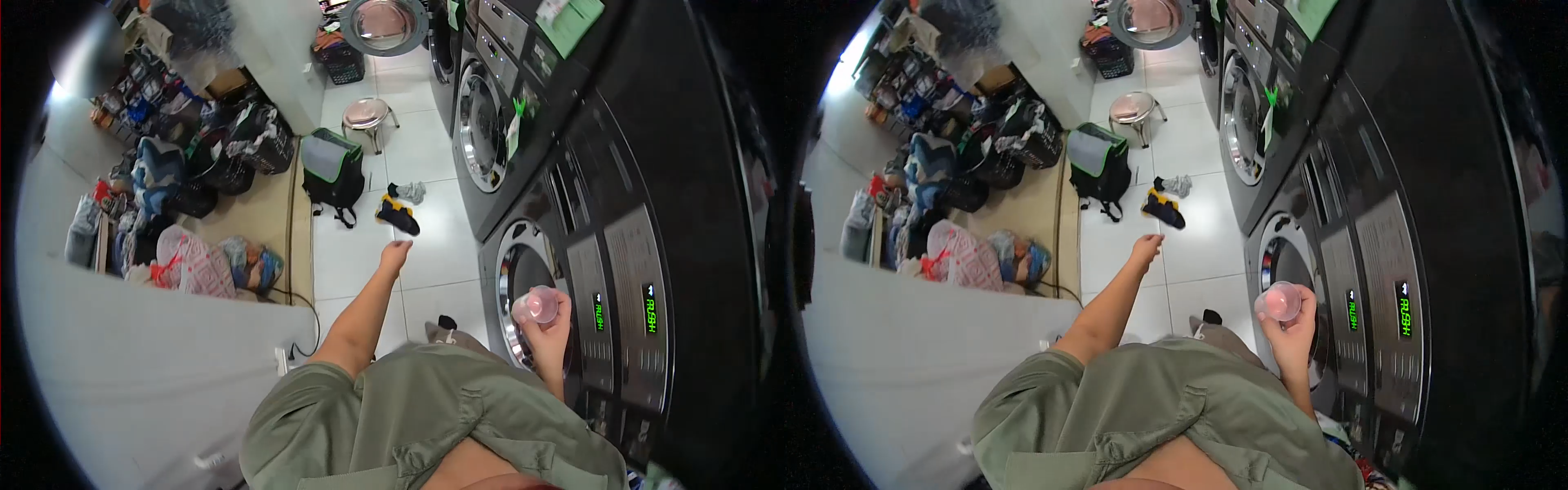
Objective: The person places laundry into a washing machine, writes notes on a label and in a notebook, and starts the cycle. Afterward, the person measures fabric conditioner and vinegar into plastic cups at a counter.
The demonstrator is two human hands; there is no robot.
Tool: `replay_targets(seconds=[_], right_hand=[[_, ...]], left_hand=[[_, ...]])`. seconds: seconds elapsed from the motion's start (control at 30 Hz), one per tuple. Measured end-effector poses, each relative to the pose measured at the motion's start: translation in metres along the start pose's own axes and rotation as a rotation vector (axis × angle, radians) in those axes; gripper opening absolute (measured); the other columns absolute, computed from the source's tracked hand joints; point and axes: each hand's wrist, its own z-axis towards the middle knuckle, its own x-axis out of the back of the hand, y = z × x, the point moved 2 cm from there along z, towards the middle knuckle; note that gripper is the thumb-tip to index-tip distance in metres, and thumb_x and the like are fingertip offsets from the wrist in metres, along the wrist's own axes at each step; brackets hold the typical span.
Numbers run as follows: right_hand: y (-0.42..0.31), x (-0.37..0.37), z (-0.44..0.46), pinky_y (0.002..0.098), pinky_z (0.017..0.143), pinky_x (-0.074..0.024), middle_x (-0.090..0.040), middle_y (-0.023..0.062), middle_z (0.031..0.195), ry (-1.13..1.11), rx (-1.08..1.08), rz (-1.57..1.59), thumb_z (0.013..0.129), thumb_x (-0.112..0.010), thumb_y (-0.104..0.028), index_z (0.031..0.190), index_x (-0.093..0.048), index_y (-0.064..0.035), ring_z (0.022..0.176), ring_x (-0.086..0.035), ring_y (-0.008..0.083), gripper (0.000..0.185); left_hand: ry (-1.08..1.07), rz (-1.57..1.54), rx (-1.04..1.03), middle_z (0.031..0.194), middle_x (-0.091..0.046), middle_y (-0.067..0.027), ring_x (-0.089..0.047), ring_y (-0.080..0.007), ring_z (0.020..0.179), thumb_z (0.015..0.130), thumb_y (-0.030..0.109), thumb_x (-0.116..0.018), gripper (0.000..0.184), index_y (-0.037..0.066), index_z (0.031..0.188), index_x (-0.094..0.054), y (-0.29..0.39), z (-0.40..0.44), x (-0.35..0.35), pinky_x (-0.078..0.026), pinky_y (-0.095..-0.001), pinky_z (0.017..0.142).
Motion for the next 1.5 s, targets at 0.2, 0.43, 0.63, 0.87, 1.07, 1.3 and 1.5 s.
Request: replay_targets(seconds=[0.2, 0.43, 0.63, 0.87, 1.07, 1.3, 1.5], right_hand=[[-0.018, -0.07, 0.142, 0.0288, 0.088, -0.0414, -0.047, 0.0066, 0.107, 0.039, 0.033, -0.06, 0.065, -0.064, 0.008, 0.113, -0.038, -0.0045, 0.101, -0.049, 0.0147, 0.057], [-0.014, -0.161, 0.303, 0.028, 0.086, -0.0415, -0.049, 0.0057, 0.104, 0.23, 0.112, -0.069, 0.064, -0.066, 0.007, 0.112, -0.039, -0.0049, 0.099, -0.05, 0.0141, 0.057], [-0.026, -0.221, 0.403, 0.0286, 0.086, -0.0424, -0.049, 0.0059, 0.105, 0.398, 0.095, 0.009, 0.064, -0.067, 0.006, 0.113, -0.038, -0.0055, 0.098, -0.051, 0.0148, 0.058], [-0.035, -0.25, 0.527, 0.0282, 0.082, -0.0445, -0.052, 0.008, 0.105, 0.45, 0.184, -0.199, 0.066, -0.069, -0.002, 0.112, -0.042, -0.0049, 0.094, -0.054, 0.015, 0.053], [-0.032, -0.262, 0.622, 0.0335, 0.081, -0.0444, -0.055, 0.0133, 0.104, 0.621, 0.382, -0.577, 0.067, -0.07, -0.013, 0.111, -0.048, -0.0031, 0.095, -0.056, 0.0233, 0.05], [-0.035, -0.293, 0.686, 0.0422, 0.078, -0.0446, -0.055, 0.0159, 0.104, 0.714, 0.359, -1.002, 0.066, -0.066, -0.03, 0.112, -0.05, -0.005, 0.096, -0.053, 0.0342, 0.055], [-0.033, -0.307, 0.718, 0.0426, 0.071, -0.0475, -0.055, 0.0132, 0.099, 0.66, 0.278, -1.295, 0.065, -0.065, -0.028, 0.108, -0.051, -0.0064, 0.091, -0.054, 0.0321, 0.05]], left_hand=[[-0.18, -0.455, 0.022, 0.092, -0.055, -0.003, -0.052, -0.0113, 0.066, 0.076, 0.033, -0.063, 0.033, 0.006, 0.093, -0.057, 0.209, 0.144, -0.005, -0.036, -0.0215, 0.047], [-0.422, -0.821, -0.286, 0.081, -0.056, -0.0049, -0.055, -0.0133, 0.068, 0.076, 0.035, -0.067, 0.04, 0.002, 0.093, -0.053, 0.475, 0.387, -0.096, -0.044, -0.0229, 0.054], [-0.548, -0.896, 0.059, 0.101, -0.057, -0.0112, -0.058, -0.0196, 0.084, 0.074, 0.048, -0.064, 0.061, -0.001, 0.108, -0.05, 0.59, 0.456, -0.159, -0.046, -0.0276, 0.065], [-0.998, -0.95, 0.044, 0.11, -0.057, -0.0126, -0.055, -0.0284, 0.101, 0.08, 0.047, -0.058, 0.057, 0.003, 0.115, -0.049, 0.605, 0.47, -0.172, -0.041, -0.0426, 0.09], [-0.981, -1.077, -0.04, 0.109, -0.056, -0.0116, -0.056, -0.0251, 0.098, 0.085, 0.042, -0.054, 0.047, 0.003, 0.113, -0.049, 0.583, 0.473, -0.117, -0.046, -0.0392, 0.086], [-0.726, -1.066, -0.157, 0.118, -0.052, -0.0129, -0.051, -0.0255, 0.107, 0.089, 0.054, -0.035, 0.061, 0.002, 0.12, -0.043, 0.559, 0.474, -0.062, -0.04, -0.0369, 0.093], [-0.626, -1.05, -0.192, 0.109, -0.055, -0.0143, -0.056, -0.0242, 0.096, 0.092, 0.047, -0.032, 0.056, -0.003, 0.114, -0.046, 0.555, 0.476, -0.061, -0.044, -0.0337, 0.084]])
